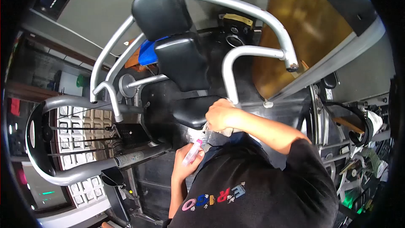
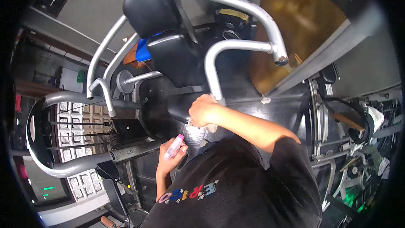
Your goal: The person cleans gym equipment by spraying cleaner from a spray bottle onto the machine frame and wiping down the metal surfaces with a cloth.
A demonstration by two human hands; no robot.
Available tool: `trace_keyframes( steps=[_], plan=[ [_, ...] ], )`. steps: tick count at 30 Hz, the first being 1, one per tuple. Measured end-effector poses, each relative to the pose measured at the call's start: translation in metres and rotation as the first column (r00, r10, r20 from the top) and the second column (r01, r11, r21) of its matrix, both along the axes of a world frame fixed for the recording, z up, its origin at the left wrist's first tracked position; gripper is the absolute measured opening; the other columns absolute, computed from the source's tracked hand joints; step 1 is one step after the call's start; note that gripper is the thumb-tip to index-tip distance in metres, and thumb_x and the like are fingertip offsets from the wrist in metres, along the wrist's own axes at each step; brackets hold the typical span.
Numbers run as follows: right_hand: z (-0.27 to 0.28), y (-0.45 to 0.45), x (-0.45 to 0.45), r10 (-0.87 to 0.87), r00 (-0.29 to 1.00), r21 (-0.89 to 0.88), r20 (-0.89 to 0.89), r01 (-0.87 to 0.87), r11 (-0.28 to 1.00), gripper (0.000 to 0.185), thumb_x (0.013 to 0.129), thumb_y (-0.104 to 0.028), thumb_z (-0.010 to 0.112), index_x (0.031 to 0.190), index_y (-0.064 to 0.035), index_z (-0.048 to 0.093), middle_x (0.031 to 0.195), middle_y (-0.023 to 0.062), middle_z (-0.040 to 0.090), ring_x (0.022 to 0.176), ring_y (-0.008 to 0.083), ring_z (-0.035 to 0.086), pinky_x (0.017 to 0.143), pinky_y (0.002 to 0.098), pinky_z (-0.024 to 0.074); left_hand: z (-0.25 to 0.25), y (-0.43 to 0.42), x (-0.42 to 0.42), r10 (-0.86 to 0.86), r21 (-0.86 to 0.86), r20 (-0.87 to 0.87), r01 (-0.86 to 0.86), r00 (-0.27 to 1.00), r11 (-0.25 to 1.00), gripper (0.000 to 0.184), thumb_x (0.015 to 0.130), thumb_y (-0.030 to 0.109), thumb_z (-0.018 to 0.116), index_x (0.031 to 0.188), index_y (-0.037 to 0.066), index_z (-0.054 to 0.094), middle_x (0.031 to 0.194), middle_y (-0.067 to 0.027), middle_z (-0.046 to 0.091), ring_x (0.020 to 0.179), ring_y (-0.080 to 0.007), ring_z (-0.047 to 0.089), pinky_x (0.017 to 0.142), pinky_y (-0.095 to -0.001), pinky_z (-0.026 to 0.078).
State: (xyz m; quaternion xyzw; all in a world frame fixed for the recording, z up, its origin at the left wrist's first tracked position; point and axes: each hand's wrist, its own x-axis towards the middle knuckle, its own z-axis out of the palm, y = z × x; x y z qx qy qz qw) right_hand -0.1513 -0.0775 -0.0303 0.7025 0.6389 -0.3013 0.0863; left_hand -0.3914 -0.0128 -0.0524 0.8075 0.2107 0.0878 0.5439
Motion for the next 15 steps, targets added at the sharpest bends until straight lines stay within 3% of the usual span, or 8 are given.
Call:
trace_keyframes(
  steps=[3, 5, 8, 9, 12, 15],
  plan=[
    [-0.004, -0.007, 0.003, -0.172, 0.946, 0.242, -0.277, 0.241, 0.94, 0.033, 0.083, -0.03, 0.055, 0.091, -0.0052, 0.075, 0.089, 0.0224, 0.071, 0.093, 0.0378, 0.07, 0.081, 0.0488, 0.054, -0.003, 0.016, -0.023, 0.063, -0.025, 0.025, -0.063, 0.998, 0.998, 0.015, 0.082, 0.014, 0.071, 0.087, 0.0, 0.068, 0.072, -0.011, 0.064, 0.06, -0.0184, 0.062, 0.059, -0.0316, 0.048],
    [-0.004, -0.01, -0.01, -0.295, 0.827, 0.205, -0.478, 0.432, 0.878, 0.032, 0.087, -0.03, 0.054, 0.094, -0.0038, 0.071, 0.088, 0.0235, 0.071, 0.092, 0.0392, 0.069, 0.079, 0.049, 0.0535, -0.004, 0.031, -0.038, 0.066, 0.017, 0.061, -0.068, 0.996, 0.998, 0.016, 0.082, 0.014, 0.071, 0.088, 0.0, 0.068, 0.073, -0.0121, 0.064, 0.061, -0.0214, 0.062, 0.06, -0.0327, 0.048],
    [-0.027, -0.019, -0.043, -0.333, 0.627, -0.011, -0.704, 0.46, 0.888, 0.03, 0.09, -0.025, 0.05, 0.101, -0.0017, 0.066, 0.088, 0.0192, 0.071, 0.083, 0.0317, 0.071, 0.076, 0.0436, 0.0536, -0.005, 0.054, -0.055, 0.085, 0.011, 0.084, -0.086, 0.993, 0.996, 0.015, 0.083, 0.012, 0.071, 0.089, -0.001, 0.067, 0.074, -0.0128, 0.064, 0.062, -0.0245, 0.063, 0.061, -0.0336, 0.049],
    [-0.04, -0.02, -0.053, -0.35, 0.553, -0.106, -0.756, 0.425, 0.899, 0.029, 0.091, -0.023, 0.05, 0.102, -0.0009, 0.065, 0.088, 0.0174, 0.071, 0.08, 0.0281, 0.07, 0.075, 0.0416, 0.0534, -0.004, 0.062, -0.059, 0.091, 0.014, 0.099, -0.093, 0.991, 0.996, 0.015, 0.083, 0.012, 0.071, 0.089, -0.001, 0.067, 0.074, -0.0128, 0.064, 0.062, -0.0245, 0.063, 0.061, -0.0336, 0.049],
    [-0.06, -0.018, -0.077, -0.3, 0.565, -0.016, -0.769, 0.451, 0.892, 0.025, 0.093, -0.019, 0.051, 0.106, -0.0021, 0.063, 0.083, 0.0134, 0.068, 0.079, 0.0192, 0.065, 0.075, 0.0375, 0.0524, -0.001, 0.086, -0.068, 0.104, 0.051, 0.14, -0.112, 0.985, 0.992, 0.014, 0.083, 0.011, 0.07, 0.089, -0.002, 0.067, 0.075, -0.0128, 0.064, 0.063, -0.0247, 0.064, 0.061, -0.0342, 0.049],
    [-0.071, -0.005, -0.102, -0.312, 0.484, 0.094, -0.818, 0.647, 0.756, 0.034, 0.094, -0.018, 0.051, 0.118, 0.0029, 0.062, 0.096, 0.0113, 0.07, 0.09, 0.0212, 0.067, 0.082, 0.0369, 0.0525, -0.001, 0.107, -0.075, 0.131, 0.106, 0.192, -0.154, 0.972, 0.982, 0.013, 0.083, 0.009, 0.069, 0.09, -0.002, 0.067, 0.076, -0.0131, 0.064, 0.065, -0.025, 0.065, 0.062, -0.0347, 0.05]
  ],
)
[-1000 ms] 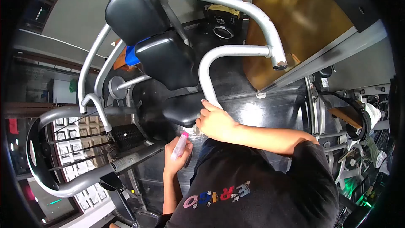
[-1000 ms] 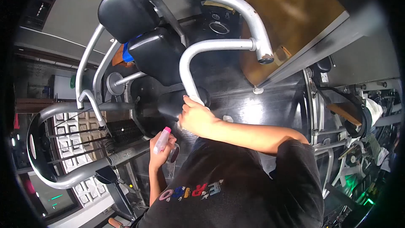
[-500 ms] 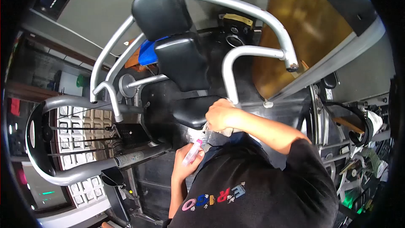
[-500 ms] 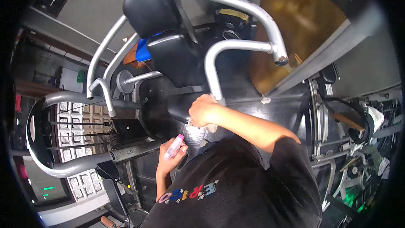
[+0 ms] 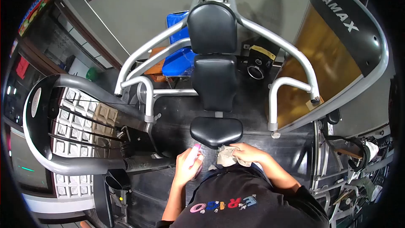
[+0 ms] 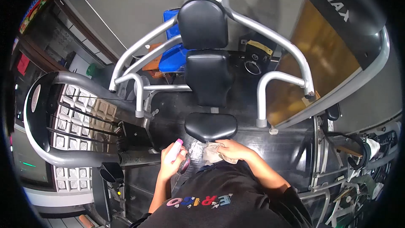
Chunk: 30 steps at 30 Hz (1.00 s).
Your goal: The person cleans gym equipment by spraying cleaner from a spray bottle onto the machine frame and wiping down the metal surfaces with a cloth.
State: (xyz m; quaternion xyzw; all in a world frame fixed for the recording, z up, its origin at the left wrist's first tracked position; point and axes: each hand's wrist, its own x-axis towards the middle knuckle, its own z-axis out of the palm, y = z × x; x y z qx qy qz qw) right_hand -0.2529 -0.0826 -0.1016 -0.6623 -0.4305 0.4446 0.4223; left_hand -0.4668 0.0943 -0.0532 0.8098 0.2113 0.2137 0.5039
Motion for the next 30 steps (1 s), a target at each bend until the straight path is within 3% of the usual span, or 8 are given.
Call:
trace_keyframes(
  steps=[4, 7, 10, 14, 16, 18, 19, 30],
  plan=[
    [0.003, 0.02, -0.007, -0.153, 0.934, -0.278, -0.322, 0.061, 0.959, 0.037, 0.094, -0.017, 0.05, 0.124, 0.0039, 0.06, 0.11, 0.0101, 0.069, 0.101, 0.0195, 0.066, 0.088, 0.0342, 0.0527, -0.005, 0.028, -0.008, 0.053, -0.13, 0.083, -0.042, 0.995, 0.991, 0.013, 0.084, 0.009, 0.067, 0.091, -0.002, 0.066, 0.077, -0.0128, 0.064, 0.067, -0.0253, 0.066, 0.063, -0.0346, 0.051],
    [-0.016, 0.038, -0.021, -0.42, 0.494, -0.088, -0.761, 0.563, 0.822, 0.043, 0.101, -0.022, 0.049, 0.136, 0.0013, 0.05, 0.12, 0.0109, 0.066, 0.107, 0.0194, 0.067, 0.091, 0.034, 0.0548, -0.004, 0.044, -0.012, 0.045, -0.127, 0.12, -0.029, 0.992, 0.992, 0.013, 0.085, 0.01, 0.065, 0.091, -0.002, 0.066, 0.078, -0.0124, 0.065, 0.069, -0.0253, 0.066, 0.064, -0.0342, 0.051],
    [-0.027, 0.053, -0.028, -0.44, -0.022, -0.354, -0.898, 0.628, 0.693, 0.049, 0.104, -0.035, 0.047, 0.142, -0.0027, 0.045, 0.124, 0.0114, 0.066, 0.113, 0.0251, 0.065, 0.101, 0.0407, 0.0514, -0.007, 0.06, -0.013, 0.024, -0.116, 0.122, -0.01, 0.992, 0.993, 0.012, 0.085, 0.009, 0.064, 0.09, -0.002, 0.066, 0.08, -0.0124, 0.065, 0.07, -0.0245, 0.067, 0.065, -0.0335, 0.052],
    [-0.025, 0.083, -0.037, -0.44, -0.035, -0.376, -0.897, 0.585, 0.719, 0.049, 0.102, -0.034, 0.049, 0.142, -0.0058, 0.046, 0.127, 0.0099, 0.064, 0.113, 0.0237, 0.066, 0.097, 0.0402, 0.0541, 0.0, 0.078, -0.009, -0.033, -0.126, 0.077, 0.043, 0.997, 0.991, 0.012, 0.086, 0.009, 0.062, 0.09, -0.002, 0.066, 0.08, -0.0125, 0.065, 0.071, -0.0237, 0.067, 0.065, -0.033, 0.052],
    [-0.021, 0.099, -0.032, -0.436, 0.156, -0.279, -0.886, 0.572, 0.772, 0.047, 0.104, -0.036, 0.046, 0.139, -0.0053, 0.05, 0.126, 0.0099, 0.066, 0.114, 0.0251, 0.065, 0.102, 0.0418, 0.051, 0.0, 0.086, -0.004, 0.003, -0.115, 0.08, 0.006, 0.997, 0.993, 0.012, 0.086, 0.01, 0.062, 0.09, -0.001, 0.066, 0.08, -0.0126, 0.065, 0.071, -0.0235, 0.067, 0.065, -0.0327, 0.052],
    [-0.024, 0.108, -0.022, -0.395, 0.133, -0.273, -0.909, 0.525, 0.806, 0.048, 0.104, -0.04, 0.045, 0.138, -0.0064, 0.052, 0.126, 0.0098, 0.067, 0.114, 0.0255, 0.066, 0.102, 0.0422, 0.0513, -0.003, 0.09, -0.005, 0.086, -0.107, 0.11, -0.074, 0.99, 0.991, 0.013, 0.087, 0.011, 0.062, 0.089, -0.002, 0.066, 0.08, -0.0125, 0.065, 0.07, -0.0231, 0.066, 0.065, -0.0325, 0.051],
    [-0.018, 0.113, -0.017, -0.425, 0.156, -0.291, -0.892, 0.52, 0.803, 0.049, 0.104, -0.041, 0.045, 0.139, -0.0062, 0.051, 0.127, 0.0099, 0.066, 0.114, 0.0253, 0.066, 0.102, 0.0425, 0.0514, -0.011, 0.093, -0.007, 0.067, -0.155, 0.1, -0.051, 0.993, 0.987, 0.018, 0.093, 0.015, 0.063, 0.094, -0.002, 0.062, 0.089, -0.0093, 0.065, 0.07, -0.0128, 0.063, 0.065, -0.0271, 0.05],
    [0.046, 0.179, 0.037, -0.205, 0.09, -0.151, -0.975, 0.409, 0.9, 0.059, 0.102, -0.048, 0.048, 0.143, -0.0062, 0.046, 0.138, 0.0113, 0.058, 0.126, 0.027, 0.058, 0.106, 0.0451, 0.0477, 0.024, 0.099, 0.043, 0.065, 0.007, 0.024, -0.065, 0.998, 0.998, 0.011, 0.082, 0.011, 0.071, 0.089, 0.002, 0.069, 0.078, -0.0086, 0.067, 0.065, -0.0225, 0.063, 0.061, -0.0328, 0.049]
  ],
)
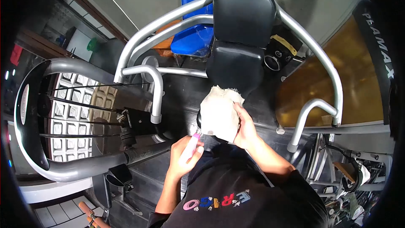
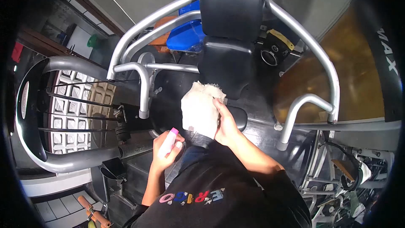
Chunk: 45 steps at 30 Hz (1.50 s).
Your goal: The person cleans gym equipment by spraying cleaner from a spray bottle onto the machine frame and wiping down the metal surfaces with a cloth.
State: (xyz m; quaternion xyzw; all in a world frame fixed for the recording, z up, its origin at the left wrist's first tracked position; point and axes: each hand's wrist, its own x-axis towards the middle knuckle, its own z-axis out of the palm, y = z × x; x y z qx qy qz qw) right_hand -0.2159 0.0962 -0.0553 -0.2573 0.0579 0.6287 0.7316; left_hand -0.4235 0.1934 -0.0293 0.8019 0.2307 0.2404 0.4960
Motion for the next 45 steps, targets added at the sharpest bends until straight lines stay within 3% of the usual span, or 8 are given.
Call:
trace_keyframes(
  steps=[7, 15, 21, 24, 33, 38, 40, 45],
  plan=[
    [0.032, 0.033, -0.003, -0.18, 0.983, 0.101, 0.044, 0.175, 0.979, 0.056, 0.104, -0.046, 0.041, 0.145, -0.0076, 0.043, 0.141, 0.0092, 0.055, 0.132, 0.026, 0.052, 0.113, 0.043, 0.0388, 0.034, 0.03, 0.046, -0.17, 0.192, 0.069, 0.154, 0.983, 0.969, 0.029, 0.071, 0.008, 0.081, 0.093, 0.0, 0.063, 0.11, -0.0166, 0.066, 0.089, -0.0264, 0.068, 0.073, -0.034, 0.054],
    [0.064, 0.054, -0.021, -0.34, 0.932, 0.131, 0.124, 0.324, 0.937, 0.052, 0.102, -0.046, 0.049, 0.141, -0.0113, 0.047, 0.135, 0.0058, 0.06, 0.126, 0.0219, 0.056, 0.108, 0.0409, 0.0422, 0.021, 0.071, 0.07, -0.333, 0.378, 0.169, 0.251, 0.928, 0.891, 0.028, 0.071, 0.0, 0.074, 0.098, 0.0, 0.064, 0.104, -0.0155, 0.069, 0.095, -0.031, 0.07, 0.081, -0.0359, 0.055],
    [0.042, 0.059, -0.025, -0.397, 0.914, 0.202, 0.083, 0.375, 0.905, 0.054, 0.103, -0.043, 0.047, 0.144, -0.0087, 0.043, 0.14, 0.0095, 0.055, 0.132, 0.0255, 0.051, 0.113, 0.0445, 0.0385, 0.023, 0.095, 0.069, -0.252, 0.007, 0.214, 0.256, 0.944, 0.967, 0.015, 0.08, 0.002, 0.068, 0.095, 0.0, 0.066, 0.085, -0.01, 0.07, 0.069, -0.0157, 0.065, 0.067, -0.029, 0.051],
    [0.027, 0.053, -0.03, -0.39, 0.912, 0.163, 0.127, 0.369, 0.915, 0.053, 0.102, -0.043, 0.05, 0.142, -0.0085, 0.045, 0.138, 0.0088, 0.057, 0.13, 0.024, 0.053, 0.112, 0.0437, 0.0397, 0.026, 0.097, 0.073, -0.108, -0.466, 0.116, 0.15, 0.987, 0.872, 0.016, 0.082, 0.002, 0.067, 0.098, -0.002, 0.064, 0.08, -0.0037, 0.064, 0.067, -0.0097, 0.061, 0.062, -0.0261, 0.048],
    [-0.019, 0.013, -0.039, -0.352, 0.93, -0.005, 0.105, 0.354, 0.935, 0.042, 0.103, -0.029, 0.055, 0.137, -0.0059, 0.049, 0.131, 0.0088, 0.061, 0.12, 0.0213, 0.062, 0.101, 0.0387, 0.0526, 0.022, 0.095, 0.085, 0.121, -0.807, 0.085, -0.003, 0.989, 0.591, 0.034, 0.087, 0.006, 0.068, 0.12, 0.003, 0.059, 0.096, -0.004, 0.062, 0.072, -0.0135, 0.059, 0.061, -0.0306, 0.049],
    [-0.027, -0.002, -0.051, -0.443, 0.896, -0.084, 0.014, 0.442, 0.893, 0.042, 0.103, -0.021, 0.051, 0.14, -0.0029, 0.045, 0.132, 0.0107, 0.061, 0.119, 0.0235, 0.063, 0.103, 0.0406, 0.0523, 0.013, 0.077, 0.081, 0.142, -0.751, 0.017, -0.081, 0.99, 0.655, 0.034, 0.087, 0.005, 0.068, 0.119, 0.0, 0.058, 0.091, -0.0037, 0.059, 0.07, -0.0135, 0.058, 0.063, -0.0298, 0.049],
    [-0.019, -0.002, -0.052, -0.438, 0.899, -0.087, 0.021, 0.438, 0.895, 0.041, 0.104, -0.022, 0.05, 0.139, -0.0034, 0.046, 0.132, 0.0099, 0.061, 0.119, 0.0232, 0.063, 0.103, 0.0406, 0.0524, 0.01, 0.068, 0.082, 0.041, -0.567, 0.054, -0.003, 0.998, 0.824, 0.035, 0.088, 0.006, 0.068, 0.12, -0.003, 0.059, 0.091, -0.0029, 0.059, 0.071, -0.0116, 0.058, 0.063, -0.028, 0.05],
    [-0.012, -0.007, -0.044, -0.378, 0.926, -0.012, -0.011, 0.377, 0.926, 0.038, 0.105, -0.029, 0.048, 0.137, -0.008, 0.049, 0.129, 0.0067, 0.062, 0.118, 0.0201, 0.062, 0.099, 0.0385, 0.0532, 0.036, 0.048, 0.085, -0.305, -0.105, -0.16, 0.291, 0.939, 0.951, 0.017, 0.085, 0.012, 0.07, 0.098, 0.002, 0.066, 0.072, -0.001, 0.062, 0.069, -0.0082, 0.059, 0.063, -0.0266, 0.047]
  ],
)
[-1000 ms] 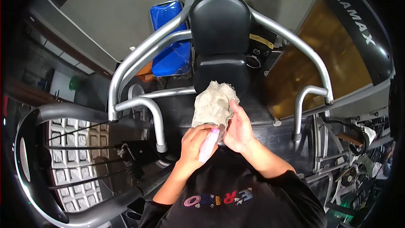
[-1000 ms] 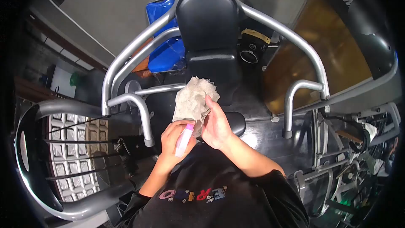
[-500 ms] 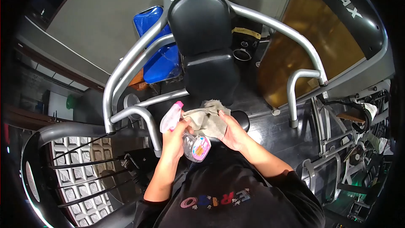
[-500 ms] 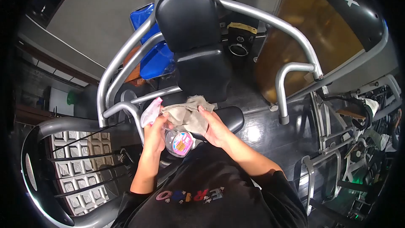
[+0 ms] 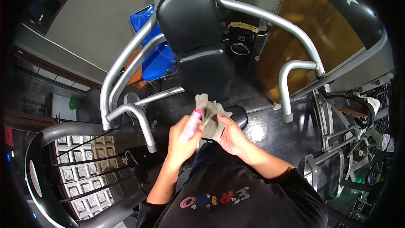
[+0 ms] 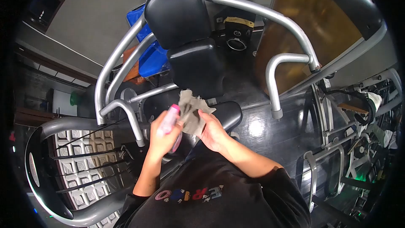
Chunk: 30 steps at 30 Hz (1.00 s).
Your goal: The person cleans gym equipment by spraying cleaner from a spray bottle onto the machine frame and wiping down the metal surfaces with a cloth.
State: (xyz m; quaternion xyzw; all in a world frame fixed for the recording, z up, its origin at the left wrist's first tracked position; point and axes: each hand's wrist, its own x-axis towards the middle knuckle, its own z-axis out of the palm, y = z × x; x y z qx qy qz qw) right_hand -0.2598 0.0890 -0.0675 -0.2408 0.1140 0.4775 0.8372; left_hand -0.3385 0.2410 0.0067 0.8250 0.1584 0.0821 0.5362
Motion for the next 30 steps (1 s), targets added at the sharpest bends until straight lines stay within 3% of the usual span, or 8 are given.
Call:
trace_keyframes(
  steps=[3, 4, 8, 18, 21, 24, 27, 30],
  plan=[
    [0.018, -0.005, 0.006, -0.022, 0.998, -0.037, -0.064, 0.02, 0.999, 0.041, 0.104, -0.037, 0.05, 0.135, -0.011, 0.051, 0.124, 0.0054, 0.063, 0.111, 0.0182, 0.063, 0.094, 0.0361, 0.0539, 0.003, -0.018, 0.004, -0.204, 0.324, 0.044, 0.18, 0.978, 0.929, 0.021, 0.08, 0.01, 0.071, 0.099, 0.002, 0.067, 0.085, -0.0125, 0.067, 0.074, -0.0289, 0.068, 0.068, -0.0365, 0.052],
    [0.022, -0.002, 0.008, -0.052, 0.997, -0.046, -0.06, 0.049, 0.998, 0.043, 0.103, -0.044, 0.05, 0.133, -0.013, 0.052, 0.12, 0.004, 0.063, 0.106, 0.017, 0.062, 0.09, 0.0347, 0.0533, 0.007, -0.022, 0.004, -0.276, 0.37, -0.026, 0.266, 0.961, 0.89, 0.034, 0.077, 0.013, 0.073, 0.11, 0.009, 0.065, 0.098, -0.0106, 0.068, 0.085, -0.0357, 0.067, 0.073, -0.0436, 0.055],
    [0.025, -0.008, 0.018, -0.033, 0.999, -0.005, -0.001, 0.033, 0.999, 0.045, 0.103, -0.046, 0.048, 0.135, -0.0149, 0.049, 0.12, 0.0026, 0.062, 0.108, 0.0161, 0.06, 0.088, 0.034, 0.052, -0.007, -0.034, 0.005, -0.295, 0.354, 0.085, 0.248, 0.952, 0.902, 0.026, 0.079, 0.006, 0.071, 0.105, 0.002, 0.067, 0.104, -0.0161, 0.068, 0.09, -0.0355, 0.069, 0.078, -0.0387, 0.055],
    [0.012, -0.023, 0.022, 0.01, 0.999, 0.122, 0.034, -0.014, 0.992, 0.045, 0.103, -0.047, 0.047, 0.136, -0.0155, 0.047, 0.12, 0.0022, 0.061, 0.109, 0.0151, 0.059, 0.089, 0.0346, 0.0514, -0.011, -0.042, 0.01, -0.29, 0.423, 0.092, 0.227, 0.952, 0.877, 0.025, 0.079, 0.007, 0.072, 0.103, 0.002, 0.068, 0.097, -0.0158, 0.069, 0.086, -0.0355, 0.069, 0.075, -0.036, 0.055],
    [0.003, -0.028, 0.022, 0.058, 0.998, 0.159, 0.002, -0.057, 0.986, 0.048, 0.102, -0.048, 0.049, 0.137, -0.0151, 0.046, 0.126, 0.0046, 0.059, 0.113, 0.0186, 0.06, 0.092, 0.0391, 0.0527, -0.014, -0.032, 0.008, -0.087, 0.149, 0.002, 0.086, 0.996, 0.985, 0.019, 0.081, 0.006, 0.071, 0.099, 0.0, 0.066, 0.08, -0.0094, 0.067, 0.07, -0.0173, 0.066, 0.065, -0.0295, 0.051],
    [-0.025, -0.04, 0.04, 0.139, 0.982, 0.036, 0.125, -0.144, 0.989, 0.058, 0.1, -0.048, 0.054, 0.144, -0.0135, 0.038, 0.137, 0.0093, 0.052, 0.118, 0.0303, 0.06, 0.095, 0.0494, 0.0528, -0.007, -0.018, 0.009, 0.02, -0.011, -0.016, -0.02, 1.0, 1.0, 0.018, 0.084, 0.007, 0.069, 0.099, -0.002, 0.065, 0.079, -0.0029, 0.063, 0.066, -0.0089, 0.06, 0.061, -0.0265, 0.049],
    [-0.03, -0.053, 0.066, -0.007, 0.966, -0.219, 0.259, 0.065, 0.974, 0.069, 0.101, -0.044, 0.053, 0.154, -0.015, 0.019, 0.138, 0.0132, 0.051, 0.112, 0.0296, 0.062, 0.092, 0.0484, 0.0543, -0.002, -0.01, 0.008, 0.144, -0.166, -0.019, -0.145, 0.989, 0.975, 0.018, 0.083, 0.007, 0.069, 0.097, -0.004, 0.066, 0.074, -0.004, 0.064, 0.064, -0.0088, 0.06, 0.059, -0.0265, 0.047],
    [-0.033, -0.062, 0.064, 0.047, 0.936, -0.267, 0.35, 0.051, 0.962, 0.054, 0.103, -0.04, 0.051, 0.146, -0.0116, 0.035, 0.131, 0.0127, 0.056, 0.101, 0.0259, 0.066, 0.084, 0.0413, 0.0565, -0.004, -0.005, 0.008, 0.163, -0.144, -0.108, -0.178, 0.981, 0.973, 0.023, 0.083, 0.008, 0.069, 0.102, -0.004, 0.065, 0.078, -0.0034, 0.064, 0.062, -0.0101, 0.06, 0.057, -0.0269, 0.048]
  ],
)
